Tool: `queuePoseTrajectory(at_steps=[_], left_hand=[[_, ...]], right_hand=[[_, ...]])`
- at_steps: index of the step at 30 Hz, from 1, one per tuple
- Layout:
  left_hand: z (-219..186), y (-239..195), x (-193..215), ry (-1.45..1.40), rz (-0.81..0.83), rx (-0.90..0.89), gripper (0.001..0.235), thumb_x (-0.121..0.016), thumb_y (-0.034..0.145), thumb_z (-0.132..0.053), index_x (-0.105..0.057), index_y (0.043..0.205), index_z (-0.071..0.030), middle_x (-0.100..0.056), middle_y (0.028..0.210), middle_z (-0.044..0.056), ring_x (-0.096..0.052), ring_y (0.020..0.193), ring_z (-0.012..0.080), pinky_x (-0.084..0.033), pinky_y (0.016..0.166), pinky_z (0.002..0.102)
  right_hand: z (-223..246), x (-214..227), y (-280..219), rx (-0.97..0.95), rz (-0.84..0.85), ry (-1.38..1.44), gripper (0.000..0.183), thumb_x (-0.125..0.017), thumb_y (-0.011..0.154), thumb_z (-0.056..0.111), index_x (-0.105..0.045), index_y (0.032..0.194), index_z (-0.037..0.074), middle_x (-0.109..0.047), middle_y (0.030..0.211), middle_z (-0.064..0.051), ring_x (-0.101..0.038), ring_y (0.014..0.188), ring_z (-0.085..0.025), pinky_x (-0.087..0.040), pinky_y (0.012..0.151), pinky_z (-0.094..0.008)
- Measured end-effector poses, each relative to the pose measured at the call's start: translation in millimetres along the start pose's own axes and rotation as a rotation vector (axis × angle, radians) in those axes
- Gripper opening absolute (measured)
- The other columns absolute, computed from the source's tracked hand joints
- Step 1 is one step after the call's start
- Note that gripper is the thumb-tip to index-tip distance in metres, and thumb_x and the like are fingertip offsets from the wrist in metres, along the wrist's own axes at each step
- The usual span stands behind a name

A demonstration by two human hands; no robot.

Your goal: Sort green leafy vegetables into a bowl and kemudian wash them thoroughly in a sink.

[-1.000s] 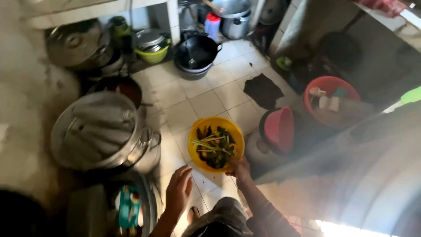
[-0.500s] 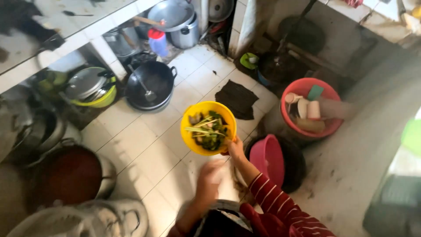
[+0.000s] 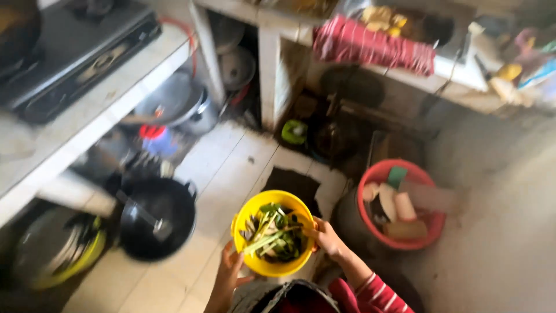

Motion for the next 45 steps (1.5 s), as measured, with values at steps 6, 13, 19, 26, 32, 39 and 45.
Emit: queuePoseTrajectory(at_steps=[6,13,19,26,32,39,45], left_hand=[[-181,123,-162,0.042,0.568,0.067,0.071,-0.061,0.090,-0.027,-0.030,0.153,-0.022,-0.067,0.133,0.013,-0.073,0.105,0.0261,-0.065,0.063,0.038],[-288,284,-348,-0.007,0.722,-0.025,0.067,-0.059,0.089,-0.013,-0.036,0.152,-0.013,-0.064,0.130,0.013,-0.073,0.102,0.0233,-0.066,0.074,0.041],[-426,345,-505,-0.153,0.760,-0.145,0.061,-0.057,0.094,-0.021,-0.039,0.152,-0.015,-0.065,0.132,0.010,-0.072,0.103,0.0220,-0.067,0.073,0.039],[-477,505,-665,-0.139,0.735,-0.173,0.060,-0.059,0.095,-0.021,-0.042,0.152,-0.013,-0.065,0.134,0.009,-0.071,0.108,0.0221,-0.067,0.067,0.039],[-518,581,-764,-0.138,0.718,-0.086,0.067,-0.060,0.092,-0.011,-0.033,0.153,-0.011,-0.068,0.120,0.015,-0.072,0.092,0.0303,-0.065,0.058,0.040],[-553,617,-822,-0.182,0.651,-0.032,0.081,-0.056,0.084,-0.006,-0.017,0.149,-0.034,-0.060,0.124,0.014,-0.072,0.084,0.0311,-0.063,0.052,0.044],[-536,660,-860,-0.274,0.702,0.012,0.068,-0.060,0.090,-0.011,-0.029,0.151,-0.016,-0.060,0.126,0.021,-0.074,0.090,0.0344,-0.067,0.058,0.047]], right_hand=[[28,138,115,0.011,-0.221,0.042,0.032,-0.070,0.096,0.019,-0.060,0.109,-0.009,-0.066,0.078,-0.008,-0.065,0.057,-0.017,-0.055,0.048,-0.033],[208,291,196,0.248,-0.302,0.180,0.051,-0.045,0.108,0.046,-0.065,0.125,0.003,-0.067,0.082,-0.003,-0.059,0.065,-0.012,-0.049,0.056,-0.026],[358,476,299,0.617,-0.724,-0.204,0.031,-0.062,0.106,0.021,-0.069,0.126,-0.001,-0.072,0.108,-0.003,-0.065,0.097,-0.008,-0.055,0.082,-0.023],[511,611,437,0.845,-0.880,-0.737,0.019,-0.065,0.104,0.008,-0.070,0.122,0.002,-0.072,0.105,-0.011,-0.069,0.095,-0.019,-0.056,0.085,-0.032],[593,688,547,0.862,-0.945,-0.986,0.041,-0.065,0.091,0.003,-0.067,0.131,-0.002,-0.064,0.124,-0.025,-0.069,0.098,-0.037,-0.055,0.083,-0.042],[615,768,623,0.958,-1.138,-1.089,0.017,-0.071,0.091,-0.003,-0.078,0.106,0.003,-0.074,0.096,-0.017,-0.073,0.086,-0.031,-0.057,0.078,-0.039],[594,878,688,0.875,-0.809,-0.272,0.017,-0.064,0.089,-0.004,-0.072,0.104,-0.004,-0.074,0.090,-0.004,-0.067,0.079,-0.011,-0.055,0.071,-0.028]])
Point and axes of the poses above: each hand's wrist, its own y-axis towards the middle knuckle, its own x-axis out of the back of the hand, z = x × y, the point moved 7 cm from there along y, towards the middle knuckle
